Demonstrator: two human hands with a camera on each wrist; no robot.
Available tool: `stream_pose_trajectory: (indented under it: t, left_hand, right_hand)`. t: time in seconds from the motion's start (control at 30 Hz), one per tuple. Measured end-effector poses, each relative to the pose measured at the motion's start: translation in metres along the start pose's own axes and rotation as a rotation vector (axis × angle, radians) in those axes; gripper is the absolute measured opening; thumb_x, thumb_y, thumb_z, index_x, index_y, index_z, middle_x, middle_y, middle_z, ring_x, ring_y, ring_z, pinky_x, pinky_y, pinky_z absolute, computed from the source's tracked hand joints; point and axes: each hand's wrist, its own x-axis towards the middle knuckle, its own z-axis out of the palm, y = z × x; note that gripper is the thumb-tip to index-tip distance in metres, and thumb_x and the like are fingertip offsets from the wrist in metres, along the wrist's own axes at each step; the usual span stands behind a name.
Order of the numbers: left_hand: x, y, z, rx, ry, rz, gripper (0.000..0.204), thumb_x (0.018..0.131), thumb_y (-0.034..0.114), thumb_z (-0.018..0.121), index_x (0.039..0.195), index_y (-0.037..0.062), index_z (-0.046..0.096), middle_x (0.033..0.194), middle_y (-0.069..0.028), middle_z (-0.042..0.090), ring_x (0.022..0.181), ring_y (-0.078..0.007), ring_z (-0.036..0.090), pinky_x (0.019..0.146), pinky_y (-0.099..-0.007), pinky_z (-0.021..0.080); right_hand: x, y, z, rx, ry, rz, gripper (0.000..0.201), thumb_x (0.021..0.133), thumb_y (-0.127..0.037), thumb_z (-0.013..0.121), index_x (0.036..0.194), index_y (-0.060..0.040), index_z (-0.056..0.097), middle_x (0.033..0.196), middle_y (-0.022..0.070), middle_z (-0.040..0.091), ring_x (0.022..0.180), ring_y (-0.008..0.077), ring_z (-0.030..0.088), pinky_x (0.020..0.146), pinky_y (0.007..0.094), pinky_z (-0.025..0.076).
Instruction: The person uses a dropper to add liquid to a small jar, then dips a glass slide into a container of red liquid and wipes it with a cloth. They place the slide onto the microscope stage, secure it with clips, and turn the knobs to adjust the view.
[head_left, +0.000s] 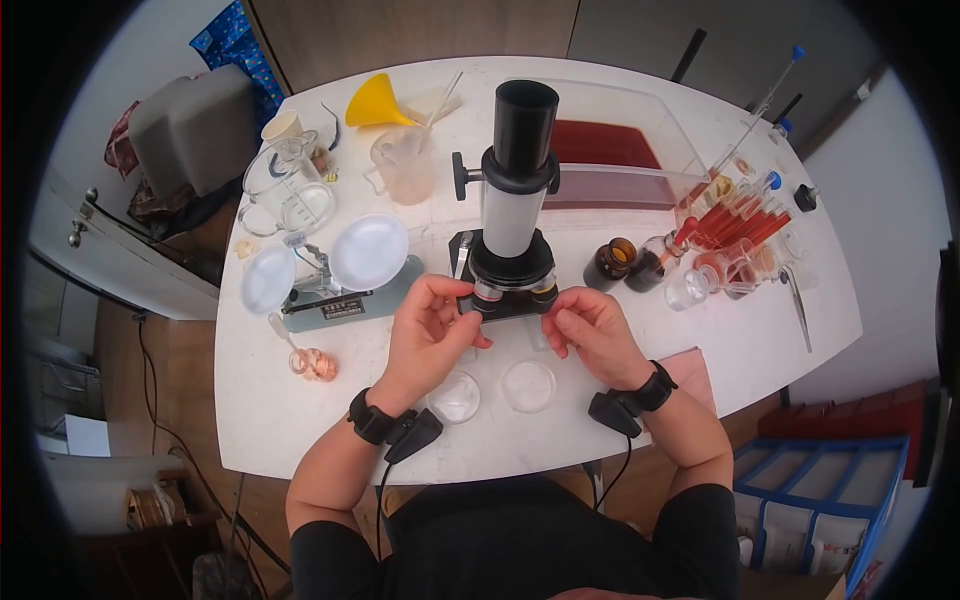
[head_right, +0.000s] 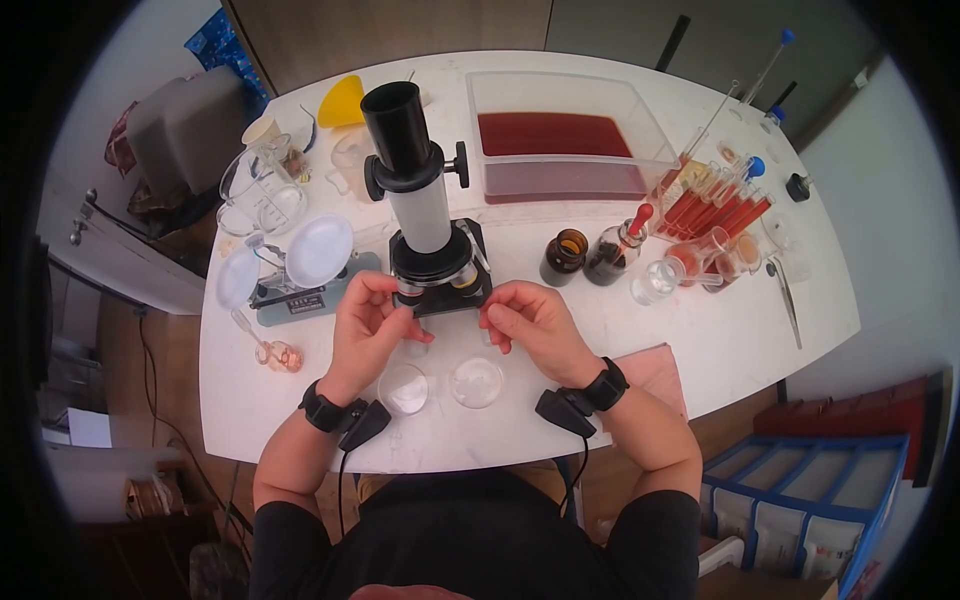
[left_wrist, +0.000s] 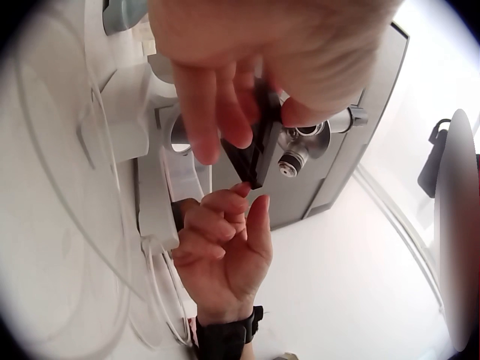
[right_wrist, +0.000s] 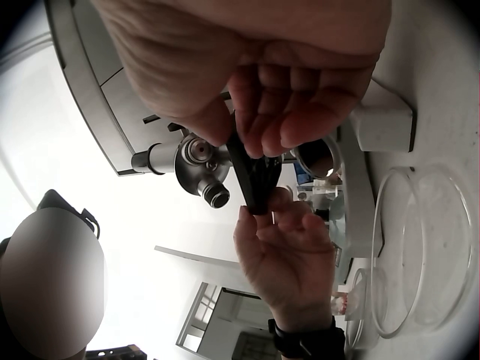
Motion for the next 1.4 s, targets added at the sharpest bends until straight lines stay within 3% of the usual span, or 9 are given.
stream_pose_trajectory:
  t: [0.07, 0.37, 0.67, 0.97, 1.4]
  left_hand:
    - [0.0003, 0.0007, 0.0000, 0.050, -0.004, -0.004, 0.024, 0.087, -0.007, 0.048, 0.108, 0.0032, 0.040, 0.102, -0.0078, 0.052, 0.072, -0.0140, 0.062, 0.070, -0.0357, 0.058]
    - [-0.0003, 0.0026, -0.0028, 0.019, -0.032, -0.009, 0.019, 0.091, 0.001, 0.049, 0.108, 0.0033, 0.041, 0.100, -0.0080, 0.052, 0.072, -0.0146, 0.062, 0.070, -0.0364, 0.057]
    - [0.0012, 0.0017, 0.0004, 0.047, -0.001, -0.014, 0.026, 0.086, -0.008, 0.050, 0.107, 0.0031, 0.040, 0.103, -0.0076, 0.052, 0.074, -0.0137, 0.061, 0.071, -0.0356, 0.058]
    - [0.0004, 0.0013, -0.0041, 0.030, -0.049, 0.000, 0.021, 0.090, -0.003, 0.047, 0.109, 0.0031, 0.040, 0.102, -0.0081, 0.052, 0.072, -0.0150, 0.063, 0.070, -0.0361, 0.058]
    - [0.0013, 0.0017, -0.0016, 0.035, -0.043, -0.006, 0.026, 0.087, -0.007, 0.049, 0.108, 0.0036, 0.038, 0.106, -0.0087, 0.051, 0.074, -0.0153, 0.062, 0.070, -0.0361, 0.058]
  right_hand:
    - [0.0002, 0.0003, -0.0001, -0.002, -0.001, -0.002, 0.011, 0.092, -0.013, 0.056, 0.098, -0.0043, 0.056, 0.084, 0.0074, 0.062, 0.066, 0.0123, 0.054, 0.057, 0.0252, 0.044]
    - [-0.0001, 0.0001, 0.0001, 0.012, -0.006, 0.000, 0.012, 0.091, -0.013, 0.057, 0.098, -0.0039, 0.056, 0.083, 0.0074, 0.062, 0.066, 0.0124, 0.055, 0.057, 0.0251, 0.044]
    - [-0.0002, -0.0010, 0.0007, 0.004, -0.007, 0.011, 0.012, 0.091, -0.013, 0.057, 0.098, -0.0038, 0.056, 0.083, 0.0069, 0.061, 0.066, 0.0121, 0.054, 0.057, 0.0250, 0.044]
    - [0.0000, -0.0011, 0.0006, 0.000, -0.017, 0.011, 0.012, 0.092, -0.013, 0.057, 0.099, -0.0036, 0.057, 0.082, 0.0066, 0.061, 0.066, 0.0118, 0.054, 0.057, 0.0249, 0.043]
    - [-0.0007, -0.0016, 0.0004, 0.015, -0.034, 0.003, 0.014, 0.091, -0.012, 0.057, 0.100, -0.0026, 0.057, 0.084, 0.0067, 0.061, 0.067, 0.0122, 0.054, 0.058, 0.0248, 0.043]
